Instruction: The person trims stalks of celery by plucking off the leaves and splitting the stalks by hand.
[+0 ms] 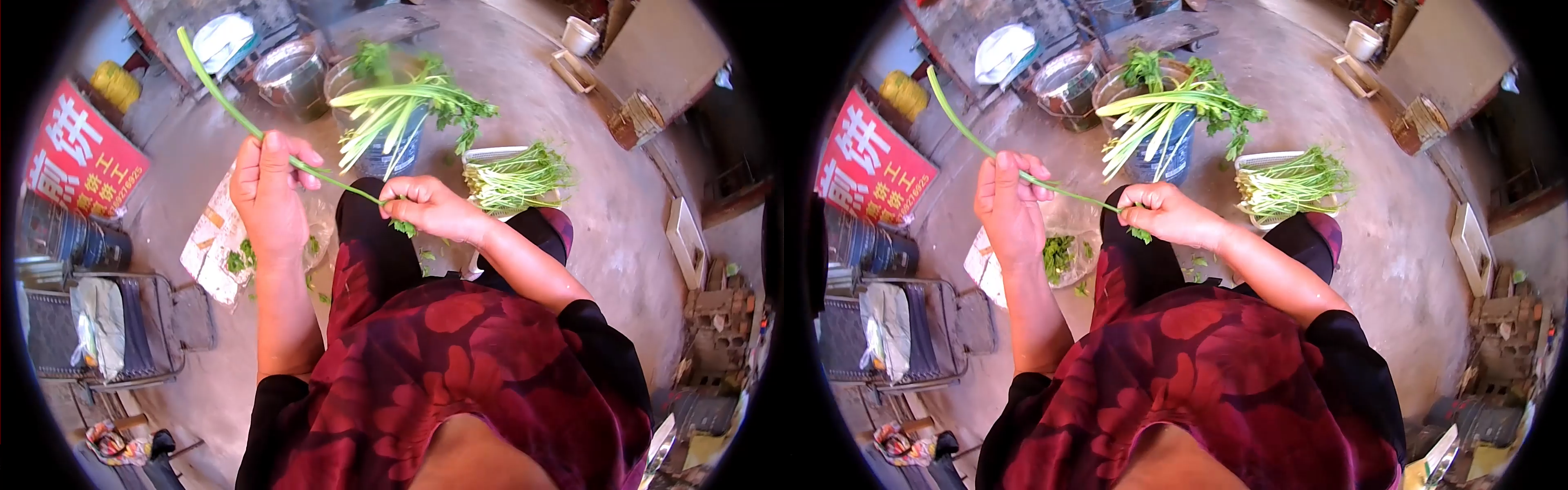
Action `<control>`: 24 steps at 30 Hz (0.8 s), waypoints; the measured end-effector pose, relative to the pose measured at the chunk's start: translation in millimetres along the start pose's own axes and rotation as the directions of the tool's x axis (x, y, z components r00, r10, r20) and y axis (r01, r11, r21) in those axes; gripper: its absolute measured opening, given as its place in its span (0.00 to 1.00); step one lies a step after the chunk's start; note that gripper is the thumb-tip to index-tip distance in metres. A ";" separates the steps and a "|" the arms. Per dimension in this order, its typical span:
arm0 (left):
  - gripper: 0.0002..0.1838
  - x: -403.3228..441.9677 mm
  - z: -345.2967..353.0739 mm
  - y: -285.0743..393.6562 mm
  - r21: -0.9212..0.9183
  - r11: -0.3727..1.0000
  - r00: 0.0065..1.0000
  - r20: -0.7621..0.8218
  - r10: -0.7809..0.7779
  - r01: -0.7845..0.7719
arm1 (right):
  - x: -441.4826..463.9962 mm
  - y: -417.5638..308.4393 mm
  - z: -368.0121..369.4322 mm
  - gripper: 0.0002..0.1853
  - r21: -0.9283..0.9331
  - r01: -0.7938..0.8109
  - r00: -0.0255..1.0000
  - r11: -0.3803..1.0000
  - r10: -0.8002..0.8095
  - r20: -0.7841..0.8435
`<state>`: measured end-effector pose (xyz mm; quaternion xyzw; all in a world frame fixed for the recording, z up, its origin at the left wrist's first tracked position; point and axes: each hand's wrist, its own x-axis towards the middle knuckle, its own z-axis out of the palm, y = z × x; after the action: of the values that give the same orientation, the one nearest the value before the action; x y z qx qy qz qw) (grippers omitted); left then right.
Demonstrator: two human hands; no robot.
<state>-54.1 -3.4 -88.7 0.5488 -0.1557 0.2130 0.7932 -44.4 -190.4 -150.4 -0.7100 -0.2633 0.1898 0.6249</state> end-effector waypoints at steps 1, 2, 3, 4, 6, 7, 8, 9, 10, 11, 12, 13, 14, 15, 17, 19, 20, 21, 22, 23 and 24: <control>0.11 -3.2 -6.7 0.9 0.025 0.999 1.000 -0.010 0.029 -0.028 | 6.9 3.3 7.7 0.06 -0.125 0.099 0.994 0.987 -0.103 -0.023; 0.11 -6.9 -13.7 3.0 0.066 0.995 0.996 -0.040 0.075 -0.072 | 12.1 2.7 15.2 0.06 -0.099 0.024 0.996 0.995 -0.032 -0.087; 0.11 -9.8 -20.6 5.8 0.110 0.987 0.990 -0.066 0.123 -0.115 | 19.9 4.6 21.8 0.06 -0.061 0.003 0.991 0.998 -0.011 -0.131; 0.10 -12.2 -28.8 8.3 0.155 0.975 0.981 -0.086 0.172 -0.157 | 27.9 4.2 28.2 0.06 -0.024 -0.016 0.984 1.000 0.011 -0.178; 0.10 -17.6 -48.9 11.7 0.171 0.964 0.961 -0.157 0.229 -0.202 | 41.6 -2.4 41.7 0.06 0.155 -0.115 0.979 0.981 0.139 -0.150; 0.10 -21.2 -58.4 14.1 0.193 0.956 0.948 -0.192 0.256 -0.219 | 49.3 -1.9 51.6 0.06 0.253 -0.169 0.970 0.953 0.207 -0.130; 0.10 -25.4 -67.0 17.0 0.215 0.948 0.933 -0.224 0.283 -0.236 | 57.0 -1.0 61.4 0.05 0.346 -0.223 0.956 0.911 0.274 -0.105; 0.11 -29.5 -69.2 23.6 0.281 0.936 0.901 -0.314 0.299 -0.213 | 65.9 -0.2 69.5 0.05 0.393 -0.274 0.941 0.878 0.330 -0.081; 0.11 -32.0 -80.3 33.6 0.354 0.902 0.824 -0.413 0.389 -0.248 | 74.6 6.6 73.2 0.05 0.349 -0.303 0.920 0.887 0.368 -0.137; 0.12 -33.7 -95.5 47.4 0.429 0.862 0.732 -0.490 0.474 -0.271 | 83.7 21.5 75.9 0.06 0.310 -0.329 0.895 0.892 0.400 -0.199; 0.14 -36.4 -108.6 68.0 0.545 0.816 0.628 -0.569 0.530 -0.195 | 91.5 38.0 78.5 0.06 0.271 -0.358 0.866 0.894 0.426 -0.263; 0.16 -37.9 -125.0 81.4 0.563 0.763 0.623 -0.482 0.616 -0.318 | 98.5 52.0 79.7 0.06 0.164 -0.381 0.878 0.910 0.412 -0.243; 0.16 -41.2 -137.4 92.5 0.577 0.743 0.589 -0.486 0.646 -0.338 | 106.4 63.2 87.2 0.06 0.096 -0.319 0.917 0.943 0.333 -0.220; 0.16 -46.5 -148.7 99.6 0.576 0.747 0.595 -0.486 0.640 -0.332 | 114.1 69.6 97.4 0.06 0.035 -0.251 0.948 0.967 0.253 -0.193; 0.15 -58.6 -164.0 107.9 0.569 0.777 0.632 -0.505 0.588 -0.269 | 136.0 82.3 118.6 0.07 -0.102 -0.078 0.987 0.992 0.063 -0.145; 0.15 -77.3 -177.0 99.5 0.549 0.823 0.683 -0.545 0.487 -0.149 | 175.6 98.2 143.8 0.10 -0.175 -0.187 0.982 0.967 0.187 -0.012; 0.14 -82.8 -176.4 92.4 0.532 0.840 0.674 -0.581 0.456 -0.108 | 193.4 101.0 155.4 0.13 -0.218 -0.233 0.967 0.948 0.249 0.051; 0.13 -87.2 -177.0 84.6 0.526 0.849 0.688 -0.594 0.416 -0.059 | 206.2 92.2 166.2 0.16 -0.126 -0.343 0.931 0.931 0.354 0.086; 0.13 -91.6 -177.6 77.1 0.519 0.854 0.696 -0.610 0.378 -0.009 | 217.0 76.4 176.3 0.20 -0.041 -0.449 0.882 0.892 0.451 0.135; 0.12 -93.8 -177.5 69.8 0.489 0.872 0.704 -0.626 0.336 0.018 | 225.6 66.8 183.5 0.24 0.032 -0.551 0.822 0.834 0.535 0.196; 0.12 -95.4 -177.6 62.8 0.459 0.888 0.710 -0.639 0.295 0.044 | 232.8 70.3 187.4 0.27 0.072 -0.534 0.828 0.843 0.504 0.245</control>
<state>-165.8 166.4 -146.1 0.5812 0.1671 0.4869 0.6302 36.8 93.7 -233.5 -0.6852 -0.1128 0.4462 0.5645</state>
